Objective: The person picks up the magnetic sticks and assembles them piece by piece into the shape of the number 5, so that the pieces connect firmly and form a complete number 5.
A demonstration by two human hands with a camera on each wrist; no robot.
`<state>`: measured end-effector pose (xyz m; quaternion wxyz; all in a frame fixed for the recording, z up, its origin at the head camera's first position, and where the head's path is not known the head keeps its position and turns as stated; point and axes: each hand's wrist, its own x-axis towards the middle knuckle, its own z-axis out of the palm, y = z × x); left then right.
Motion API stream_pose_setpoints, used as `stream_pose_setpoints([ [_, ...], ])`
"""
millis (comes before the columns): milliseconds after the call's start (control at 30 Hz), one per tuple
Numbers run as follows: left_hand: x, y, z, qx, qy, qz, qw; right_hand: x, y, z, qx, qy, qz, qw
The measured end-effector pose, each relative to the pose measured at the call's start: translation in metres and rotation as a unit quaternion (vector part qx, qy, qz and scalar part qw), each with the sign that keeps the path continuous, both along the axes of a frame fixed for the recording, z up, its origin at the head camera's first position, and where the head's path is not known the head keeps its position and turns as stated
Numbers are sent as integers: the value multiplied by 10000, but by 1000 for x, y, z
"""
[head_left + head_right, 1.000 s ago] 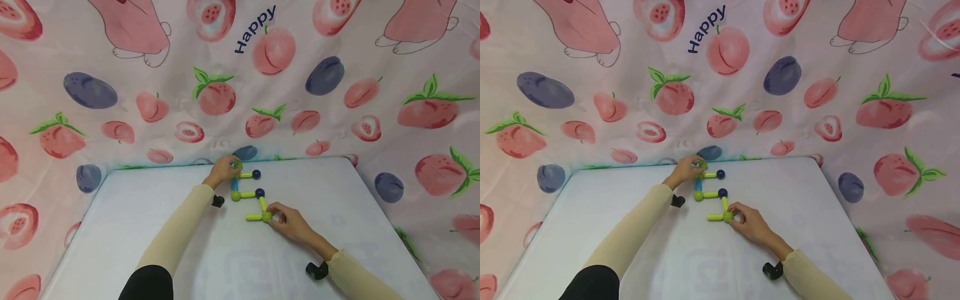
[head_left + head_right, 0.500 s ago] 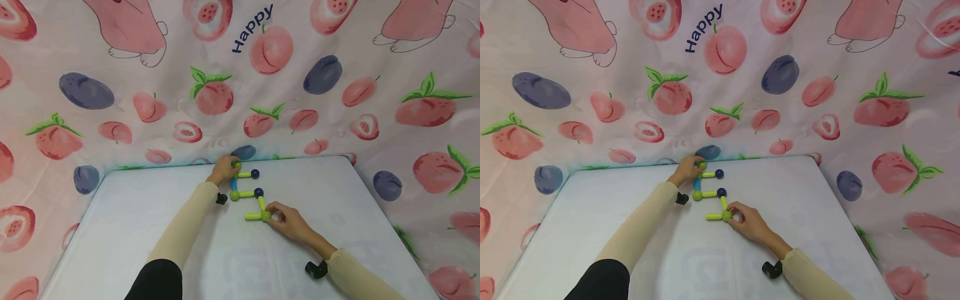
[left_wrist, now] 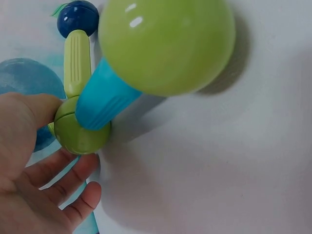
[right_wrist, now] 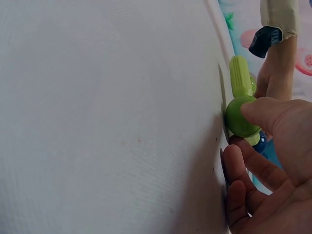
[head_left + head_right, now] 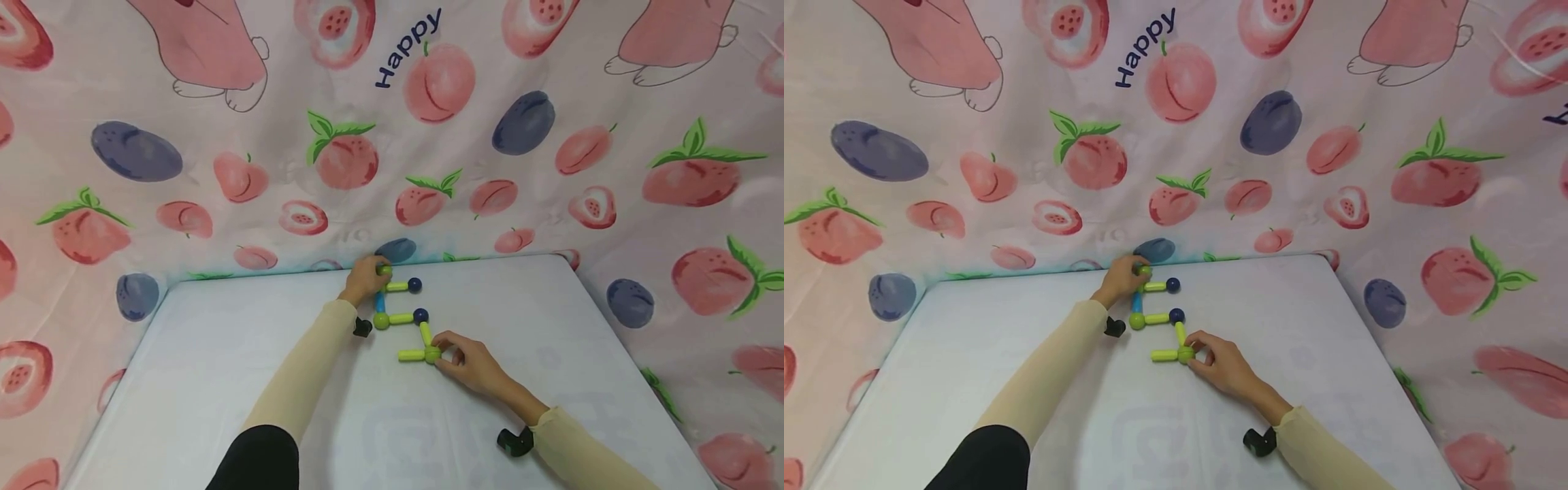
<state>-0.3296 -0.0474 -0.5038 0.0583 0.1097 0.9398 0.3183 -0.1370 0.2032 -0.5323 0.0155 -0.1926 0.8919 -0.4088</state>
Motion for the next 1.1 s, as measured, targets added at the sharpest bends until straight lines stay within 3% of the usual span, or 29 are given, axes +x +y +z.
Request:
stream_pose_setpoints([
  [267,6,-8,3,254,120,93,9996,0,-1,1,-2,6,42,10000],
  [400,13,-15,7,423,296,-15,9987,0,0,1,58,-72,-8,10000],
  [600,26,-31,12,902,951,-310,9909,-1,1,1,110,-78,-42,9999],
  [867,50,-55,14,1001,1929,-374,9754,0,0,3,145,-170,-52,9997],
  [967,59,-60,17,1027,1959,-393,9744,0,0,4,154,-197,-83,9997],
  [1100,73,-65,20,999,1691,-416,9796,0,0,4,173,-193,-81,9996],
])
